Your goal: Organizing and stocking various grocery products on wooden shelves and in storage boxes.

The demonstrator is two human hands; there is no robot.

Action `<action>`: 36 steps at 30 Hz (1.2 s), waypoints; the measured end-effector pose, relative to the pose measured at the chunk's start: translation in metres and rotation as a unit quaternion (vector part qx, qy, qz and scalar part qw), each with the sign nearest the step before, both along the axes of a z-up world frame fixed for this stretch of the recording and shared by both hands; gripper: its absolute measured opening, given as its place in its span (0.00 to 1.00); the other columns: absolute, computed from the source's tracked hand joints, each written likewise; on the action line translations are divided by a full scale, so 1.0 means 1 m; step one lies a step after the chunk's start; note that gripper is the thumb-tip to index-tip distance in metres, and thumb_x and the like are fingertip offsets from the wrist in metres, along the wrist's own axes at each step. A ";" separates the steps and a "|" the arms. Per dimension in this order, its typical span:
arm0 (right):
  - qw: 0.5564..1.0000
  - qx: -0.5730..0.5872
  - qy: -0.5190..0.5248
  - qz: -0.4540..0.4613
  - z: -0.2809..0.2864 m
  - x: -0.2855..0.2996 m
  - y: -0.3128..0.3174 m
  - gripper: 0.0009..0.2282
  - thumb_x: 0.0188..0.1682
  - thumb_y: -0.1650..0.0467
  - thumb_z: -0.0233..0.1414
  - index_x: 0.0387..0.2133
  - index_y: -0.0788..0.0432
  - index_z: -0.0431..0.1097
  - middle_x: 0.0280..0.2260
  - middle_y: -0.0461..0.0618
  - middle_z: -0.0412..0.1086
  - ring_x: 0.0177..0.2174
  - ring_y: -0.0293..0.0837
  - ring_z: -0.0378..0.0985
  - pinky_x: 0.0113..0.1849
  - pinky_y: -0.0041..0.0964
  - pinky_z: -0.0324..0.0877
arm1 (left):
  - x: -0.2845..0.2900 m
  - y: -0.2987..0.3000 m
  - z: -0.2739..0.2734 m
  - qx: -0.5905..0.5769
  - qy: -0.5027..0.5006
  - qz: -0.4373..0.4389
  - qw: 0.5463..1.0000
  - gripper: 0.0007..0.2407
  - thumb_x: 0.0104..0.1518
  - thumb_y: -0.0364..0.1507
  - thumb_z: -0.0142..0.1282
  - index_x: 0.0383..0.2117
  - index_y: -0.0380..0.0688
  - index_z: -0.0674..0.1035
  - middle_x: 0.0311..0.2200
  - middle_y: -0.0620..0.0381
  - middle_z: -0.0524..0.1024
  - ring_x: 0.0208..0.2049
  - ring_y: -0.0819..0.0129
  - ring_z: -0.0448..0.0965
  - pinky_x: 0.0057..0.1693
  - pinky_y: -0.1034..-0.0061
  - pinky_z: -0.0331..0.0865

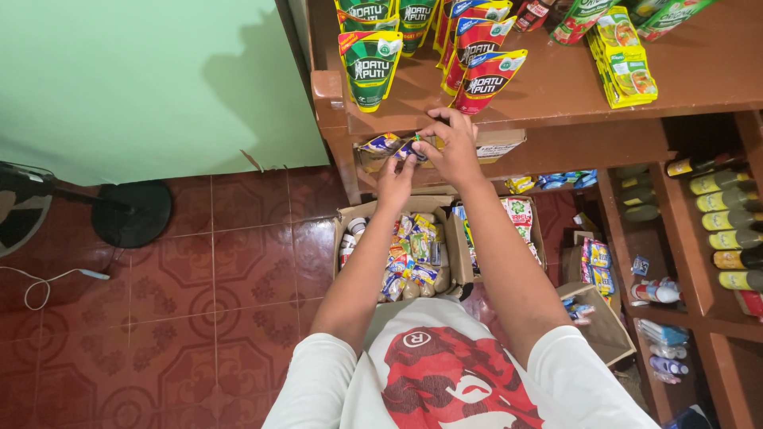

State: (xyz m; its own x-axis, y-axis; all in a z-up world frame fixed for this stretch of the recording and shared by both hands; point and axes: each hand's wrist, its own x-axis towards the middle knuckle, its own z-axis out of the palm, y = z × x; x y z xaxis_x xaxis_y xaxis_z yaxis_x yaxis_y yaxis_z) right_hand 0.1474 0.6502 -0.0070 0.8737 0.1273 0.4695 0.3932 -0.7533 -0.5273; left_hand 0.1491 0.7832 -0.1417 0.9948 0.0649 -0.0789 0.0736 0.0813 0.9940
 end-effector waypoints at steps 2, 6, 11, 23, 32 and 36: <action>1.000 -0.002 -0.007 -0.002 -0.001 0.002 0.000 0.11 0.41 0.67 0.68 0.35 0.53 0.77 0.54 0.48 0.68 0.56 0.52 0.65 0.55 0.50 0.56 | -0.001 0.002 0.013 0.002 0.008 -0.005 1.000 0.14 0.62 0.37 0.58 0.45 0.39 0.80 0.36 0.56 0.83 0.36 0.75 0.80 0.45 0.77 0.73; 1.000 0.003 -0.011 0.000 -0.001 0.001 0.001 0.11 0.41 0.67 0.68 0.35 0.53 0.77 0.54 0.48 0.68 0.56 0.52 0.65 0.55 0.50 0.56 | -0.008 0.007 0.033 0.022 0.031 0.006 0.999 0.14 0.61 0.37 0.59 0.45 0.41 0.80 0.38 0.58 0.83 0.37 0.77 0.80 0.46 0.78 0.72; 1.000 0.009 -0.003 -0.004 0.000 0.000 0.000 0.10 0.41 0.68 0.68 0.35 0.53 0.77 0.53 0.48 0.69 0.55 0.52 0.66 0.55 0.50 0.56 | -0.002 0.006 0.027 0.026 0.051 -0.016 0.998 0.14 0.61 0.38 0.58 0.45 0.40 0.80 0.35 0.56 0.84 0.35 0.75 0.80 0.44 0.77 0.72; 1.000 0.005 -0.010 0.002 0.002 0.001 -0.001 0.10 0.42 0.67 0.67 0.35 0.53 0.77 0.53 0.48 0.69 0.55 0.52 0.66 0.55 0.50 0.56 | -0.002 0.005 0.026 -0.003 0.043 -0.012 0.999 0.15 0.61 0.38 0.58 0.46 0.40 0.80 0.38 0.57 0.83 0.38 0.76 0.82 0.46 0.77 0.73; 1.000 0.011 -0.007 0.006 -0.002 0.000 -0.003 0.11 0.41 0.67 0.68 0.35 0.53 0.78 0.54 0.48 0.69 0.56 0.53 0.66 0.55 0.51 0.56 | 0.000 0.004 0.012 -0.016 0.042 -0.012 0.999 0.14 0.61 0.37 0.58 0.45 0.39 0.80 0.35 0.57 0.83 0.35 0.77 0.81 0.43 0.78 0.72; 1.000 0.016 -0.011 0.009 -0.004 0.000 -0.003 0.11 0.41 0.68 0.68 0.35 0.53 0.78 0.54 0.48 0.70 0.56 0.53 0.66 0.55 0.51 0.57 | 0.003 0.003 -0.001 0.010 0.047 -0.021 0.999 0.14 0.62 0.36 0.58 0.45 0.38 0.80 0.34 0.55 0.83 0.33 0.76 0.78 0.42 0.78 0.71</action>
State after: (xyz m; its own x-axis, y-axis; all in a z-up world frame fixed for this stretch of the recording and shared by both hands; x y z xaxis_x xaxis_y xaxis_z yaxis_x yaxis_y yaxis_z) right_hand 0.1474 0.6472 -0.0109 0.8605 0.1268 0.4935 0.4182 -0.7290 -0.5419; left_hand 0.1518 0.7857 -0.1430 0.9849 0.0251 -0.1712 0.1696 0.0566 0.9839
